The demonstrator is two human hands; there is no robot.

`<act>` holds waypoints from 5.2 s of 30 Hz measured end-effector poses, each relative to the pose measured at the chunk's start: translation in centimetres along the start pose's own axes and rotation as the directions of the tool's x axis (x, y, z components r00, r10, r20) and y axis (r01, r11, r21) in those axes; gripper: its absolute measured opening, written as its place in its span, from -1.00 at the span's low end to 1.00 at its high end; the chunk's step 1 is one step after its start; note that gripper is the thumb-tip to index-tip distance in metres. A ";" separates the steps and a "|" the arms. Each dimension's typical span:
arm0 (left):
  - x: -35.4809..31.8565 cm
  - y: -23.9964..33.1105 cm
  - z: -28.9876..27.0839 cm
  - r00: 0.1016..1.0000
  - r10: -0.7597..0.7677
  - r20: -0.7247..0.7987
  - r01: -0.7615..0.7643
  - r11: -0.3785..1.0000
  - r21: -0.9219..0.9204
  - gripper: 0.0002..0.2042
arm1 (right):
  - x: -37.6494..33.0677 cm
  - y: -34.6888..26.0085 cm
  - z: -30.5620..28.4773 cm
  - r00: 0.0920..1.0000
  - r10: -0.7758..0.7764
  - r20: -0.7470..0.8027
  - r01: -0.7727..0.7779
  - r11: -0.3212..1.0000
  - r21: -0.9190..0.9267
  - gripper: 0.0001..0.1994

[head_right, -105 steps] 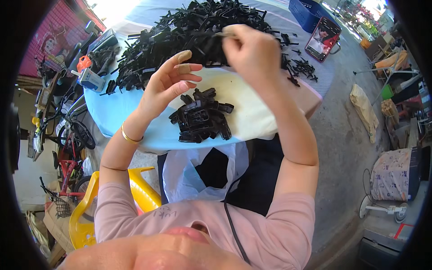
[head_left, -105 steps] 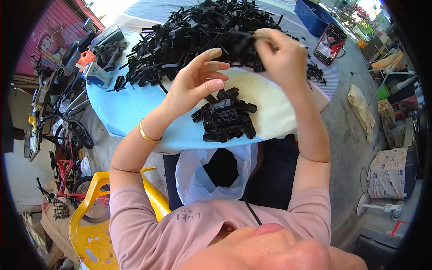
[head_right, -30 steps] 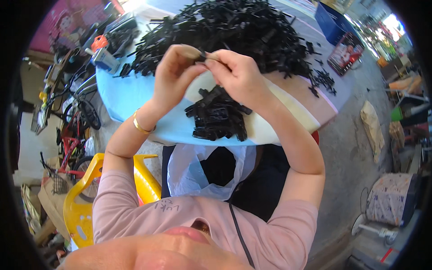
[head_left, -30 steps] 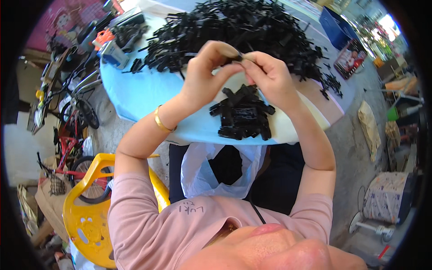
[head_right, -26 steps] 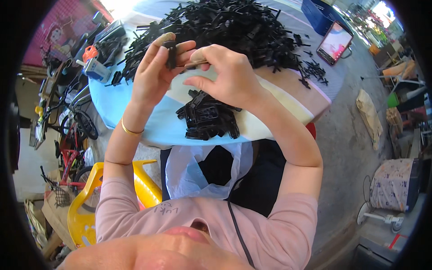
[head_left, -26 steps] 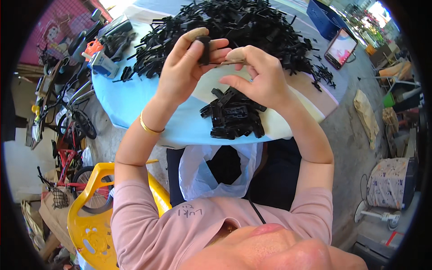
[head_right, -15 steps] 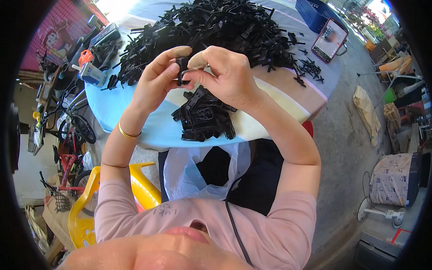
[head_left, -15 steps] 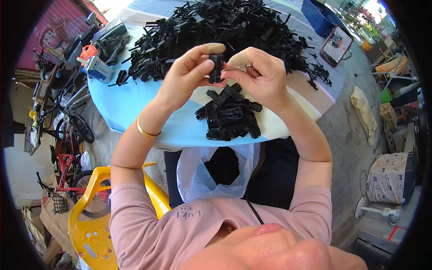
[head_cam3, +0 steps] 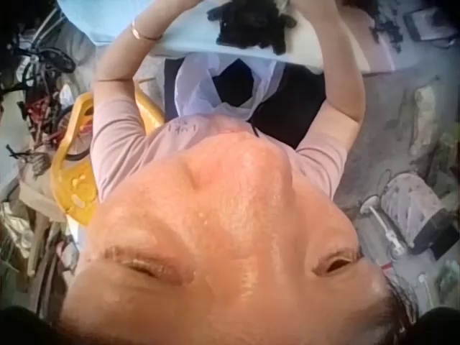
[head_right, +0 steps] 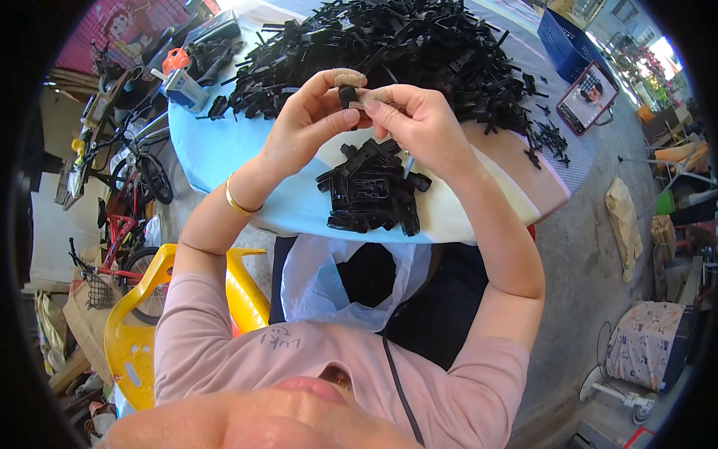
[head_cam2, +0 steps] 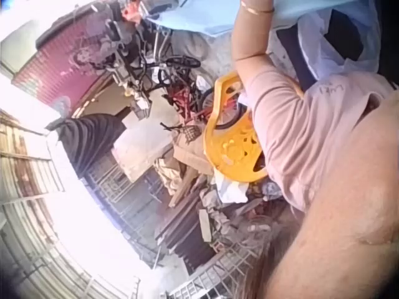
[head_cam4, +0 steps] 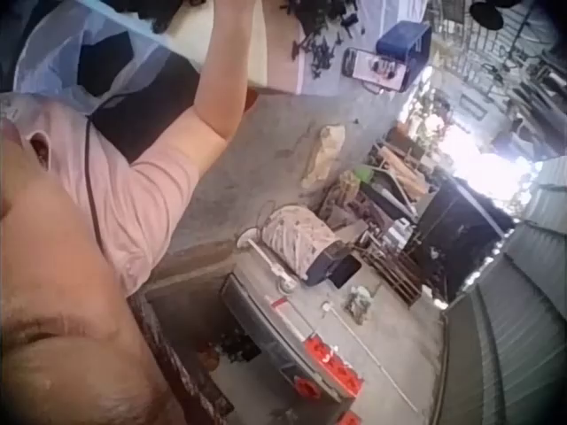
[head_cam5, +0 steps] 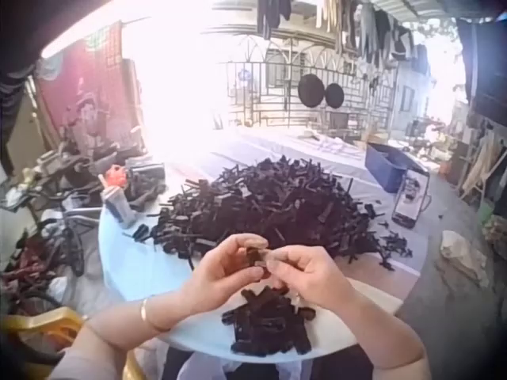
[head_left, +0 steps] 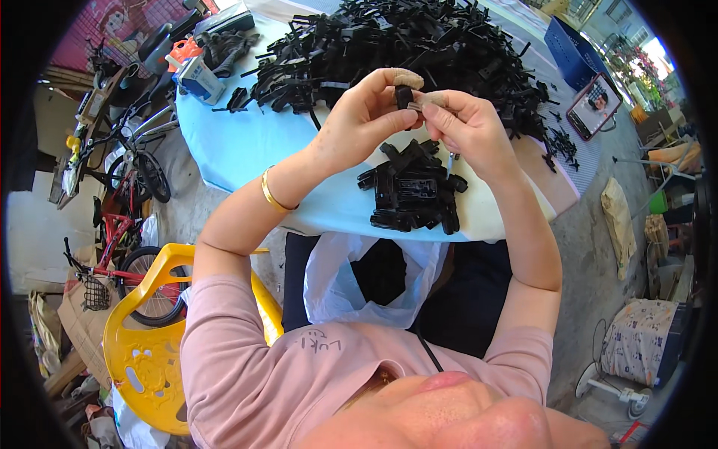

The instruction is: Sorting or assembling small black plastic components at a workstation.

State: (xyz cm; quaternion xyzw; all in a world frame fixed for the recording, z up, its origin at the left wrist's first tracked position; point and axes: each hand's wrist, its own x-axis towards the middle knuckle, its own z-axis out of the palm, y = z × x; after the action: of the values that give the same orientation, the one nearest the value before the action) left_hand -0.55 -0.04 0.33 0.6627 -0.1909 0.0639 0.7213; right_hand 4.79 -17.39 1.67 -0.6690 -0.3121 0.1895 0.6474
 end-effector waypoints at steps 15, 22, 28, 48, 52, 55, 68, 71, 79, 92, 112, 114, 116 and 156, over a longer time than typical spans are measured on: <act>-0.2 -1.3 0.1 0.914 0.403 -0.035 -0.338 0.807 0.484 -0.72 | -0.1 0.0 0.4 0.999 -0.046 0.002 0.046 0.986 -0.159 -0.81; -0.1 0.9 0.7 0.953 0.085 0.291 -0.225 0.842 0.490 -0.53 | 1.6 -1.4 -6.7 0.945 -0.282 -0.165 0.059 0.644 -0.763 -0.76; -0.1 0.1 0.1 0.911 0.164 0.378 -0.308 0.880 0.360 -0.69 | 2.7 1.1 -5.7 0.950 -0.260 -0.173 -0.090 0.303 -0.949 -0.74; 4.6 -0.9 -0.3 0.979 -0.096 0.181 0.046 0.963 0.264 -0.45 | 2.2 0.9 -5.5 0.953 -0.233 -0.191 0.179 0.948 -0.263 -0.72; 4.3 -0.8 -0.3 0.946 -0.107 0.306 0.115 0.993 -0.007 -0.30 | 1.8 1.1 -3.3 0.968 -0.205 -0.144 0.185 0.972 -0.143 -0.78; 3.8 -0.7 -0.3 0.939 -0.035 0.341 0.083 0.988 -0.128 -0.30 | 1.3 0.8 -2.4 0.955 -0.210 -0.210 0.181 0.972 -0.147 -0.86; 2.9 -0.6 -0.4 1.000 0.007 -0.029 -0.006 1.000 0.011 -0.68 | 0.6 0.2 -0.9 0.977 -0.188 -0.102 0.168 0.969 -0.182 -0.83; 2.6 -0.7 0.1 0.996 0.064 -0.065 -0.057 0.993 0.103 -0.68 | 0.5 0.3 -0.9 0.980 -0.179 -0.086 0.153 0.956 -0.252 -0.83; 2.0 -0.8 0.7 0.981 0.155 -0.114 -0.127 0.966 0.224 -0.75 | 0.4 0.3 -0.6 0.976 -0.209 -0.066 0.180 0.934 -0.308 -0.83; 2.4 -1.5 1.0 0.962 0.191 -0.194 -0.153 0.969 0.193 -0.71 | 0.6 0.3 -0.8 0.988 -0.129 -0.088 0.105 0.966 -0.237 -0.81; 1.9 -0.8 0.9 0.914 0.404 0.027 -0.288 0.600 0.746 -0.34 | 0.2 -0.1 -0.9 0.935 -0.325 -0.142 0.262 0.903 -0.341 -0.77; 2.0 -0.7 1.0 0.901 0.428 0.069 -0.326 0.565 0.758 -0.33 | 0.3 0.3 -0.9 0.911 -0.404 -0.084 0.307 0.799 -0.516 -0.75; 1.8 0.2 0.6 0.910 0.389 0.142 -0.353 0.552 0.755 -0.29 | 0.2 -0.1 -1.2 0.902 -0.420 -0.095 0.330 0.815 -0.476 -0.76; 1.2 0.0 0.1 0.981 0.190 -0.037 -0.164 0.918 0.361 -0.76 | 0.1 -0.4 -0.4 0.975 -0.210 -0.077 0.179 0.938 -0.297 -0.88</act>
State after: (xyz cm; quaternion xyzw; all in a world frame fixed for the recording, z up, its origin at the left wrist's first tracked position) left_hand 0.51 -0.34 0.78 0.7596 -0.2095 0.1857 0.5870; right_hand 5.09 -17.63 2.11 -0.7311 -0.3659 0.0407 0.5744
